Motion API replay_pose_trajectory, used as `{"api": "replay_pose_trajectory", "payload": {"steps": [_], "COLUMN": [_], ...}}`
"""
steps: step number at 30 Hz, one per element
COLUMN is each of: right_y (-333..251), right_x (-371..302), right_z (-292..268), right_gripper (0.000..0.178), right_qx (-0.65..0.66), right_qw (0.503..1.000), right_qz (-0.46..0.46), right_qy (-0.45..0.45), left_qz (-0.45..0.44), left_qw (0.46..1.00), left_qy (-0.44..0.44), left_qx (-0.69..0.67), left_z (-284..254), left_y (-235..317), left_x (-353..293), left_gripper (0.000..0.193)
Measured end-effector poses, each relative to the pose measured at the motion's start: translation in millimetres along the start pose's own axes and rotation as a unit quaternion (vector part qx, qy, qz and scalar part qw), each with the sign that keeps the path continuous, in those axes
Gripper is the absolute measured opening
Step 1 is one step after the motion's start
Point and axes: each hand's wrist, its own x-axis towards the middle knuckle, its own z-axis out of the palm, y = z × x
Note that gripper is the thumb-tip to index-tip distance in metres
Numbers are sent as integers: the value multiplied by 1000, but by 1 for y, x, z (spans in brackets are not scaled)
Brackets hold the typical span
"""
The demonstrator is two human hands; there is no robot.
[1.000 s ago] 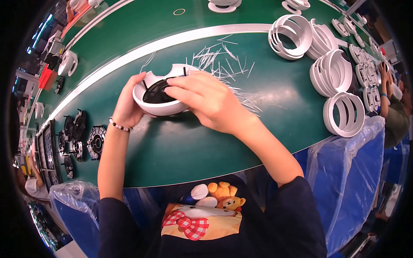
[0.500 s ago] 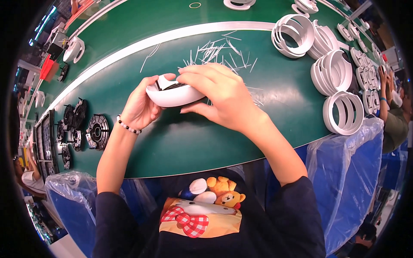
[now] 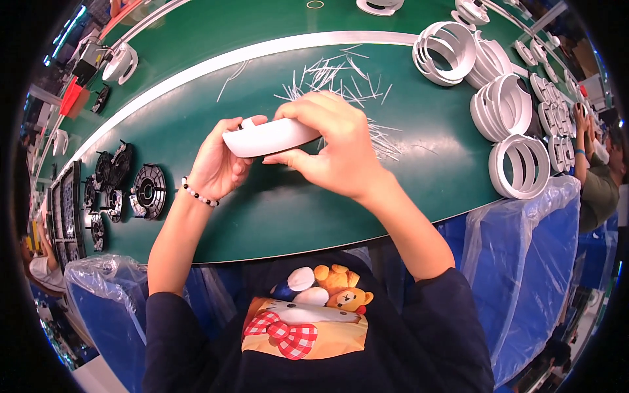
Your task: Manually assembling electronic components into white plastic circular housings on an industrial assembly line.
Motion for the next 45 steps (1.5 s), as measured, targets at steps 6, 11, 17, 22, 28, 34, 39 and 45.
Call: {"api": "replay_pose_trajectory", "payload": {"steps": [6,11,17,22,28,34,39,45], "right_y": [2,-6,2,1,-15,-19,-25,-10], "right_x": [11,5,11,12,6,0,0,-2], "right_z": [-15,-6,-11,-18,-10,-8,-10,-8], "right_gripper": [39,39,40,39,40,38,36,36], "right_qx": [73,-16,68,96,72,47,33,72], "right_qw": [996,996,994,993,996,998,998,997], "right_qz": [-45,-87,-78,-60,-59,-39,-28,-7], "right_qy": [-37,19,-30,-42,-1,27,48,26], "left_qz": [-44,-65,-41,-78,-22,-6,-82,-70], "left_qw": [993,984,989,960,983,979,961,979], "left_qy": [-69,-111,-114,-201,-51,111,-161,-133], "left_qx": [-82,-126,-86,-178,-177,-171,-209,-140], "left_z": [-12,-21,-26,-23,-17,-7,-23,-9], "left_y": [0,-4,-11,-18,-21,-23,-17,-3], "left_x": [-5,3,-3,-3,-4,2,-4,-14], "left_gripper": [35,37,38,39,39,37,35,38]}}
